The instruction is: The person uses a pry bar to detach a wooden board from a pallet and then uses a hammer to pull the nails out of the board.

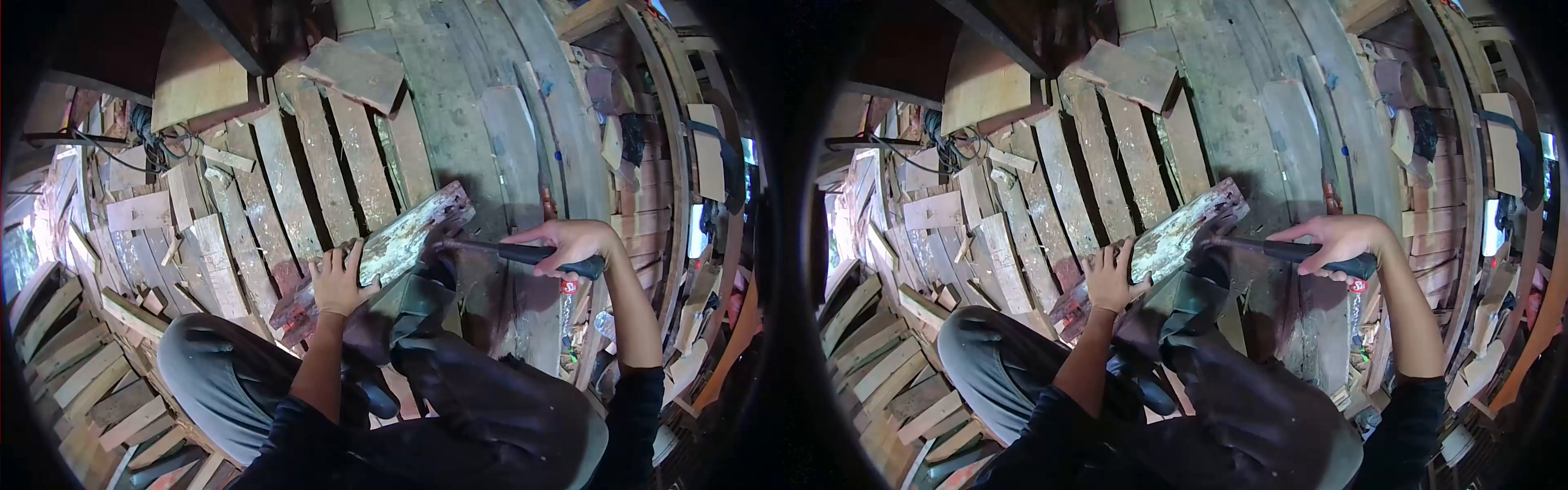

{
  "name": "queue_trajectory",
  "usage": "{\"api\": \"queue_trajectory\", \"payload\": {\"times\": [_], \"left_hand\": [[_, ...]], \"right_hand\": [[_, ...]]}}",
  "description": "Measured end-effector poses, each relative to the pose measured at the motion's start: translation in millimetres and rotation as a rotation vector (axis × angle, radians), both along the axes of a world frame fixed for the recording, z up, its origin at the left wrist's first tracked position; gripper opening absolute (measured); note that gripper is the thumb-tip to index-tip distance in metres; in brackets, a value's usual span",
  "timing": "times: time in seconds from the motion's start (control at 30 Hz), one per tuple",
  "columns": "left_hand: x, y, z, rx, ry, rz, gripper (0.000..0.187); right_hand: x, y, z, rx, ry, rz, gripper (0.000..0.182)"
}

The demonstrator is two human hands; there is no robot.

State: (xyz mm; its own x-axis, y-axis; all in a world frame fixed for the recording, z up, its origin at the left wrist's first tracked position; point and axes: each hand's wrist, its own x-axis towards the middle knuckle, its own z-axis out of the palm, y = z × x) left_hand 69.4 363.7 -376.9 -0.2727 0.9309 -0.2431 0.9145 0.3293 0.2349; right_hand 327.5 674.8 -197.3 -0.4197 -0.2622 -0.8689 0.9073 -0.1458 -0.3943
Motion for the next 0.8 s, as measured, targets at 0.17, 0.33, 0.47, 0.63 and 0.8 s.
{"api": "queue_trajectory", "payload": {"times": [0.17,0.33,0.47,0.63,0.8], "left_hand": [[2,2,-2,-0.019,-0.011,-0.021,0.085],[4,1,-2,-0.031,0.009,-0.011,0.085],[4,6,-1,0.013,0.001,-0.014,0.083],[3,7,0,-0.015,0.001,-0.021,0.083],[5,9,1,-0.009,0.003,-0.029,0.084]], "right_hand": [[-13,-8,-13,-0.155,-0.04,-0.02,0.072],[-17,-3,-42,-0.213,0.044,-0.085,0.073],[-8,6,-50,-0.213,0.009,-0.151,0.071],[6,13,-47,-0.248,-0.013,-0.214,0.07],[5,13,-51,-0.241,0.029,-0.223,0.069]]}}
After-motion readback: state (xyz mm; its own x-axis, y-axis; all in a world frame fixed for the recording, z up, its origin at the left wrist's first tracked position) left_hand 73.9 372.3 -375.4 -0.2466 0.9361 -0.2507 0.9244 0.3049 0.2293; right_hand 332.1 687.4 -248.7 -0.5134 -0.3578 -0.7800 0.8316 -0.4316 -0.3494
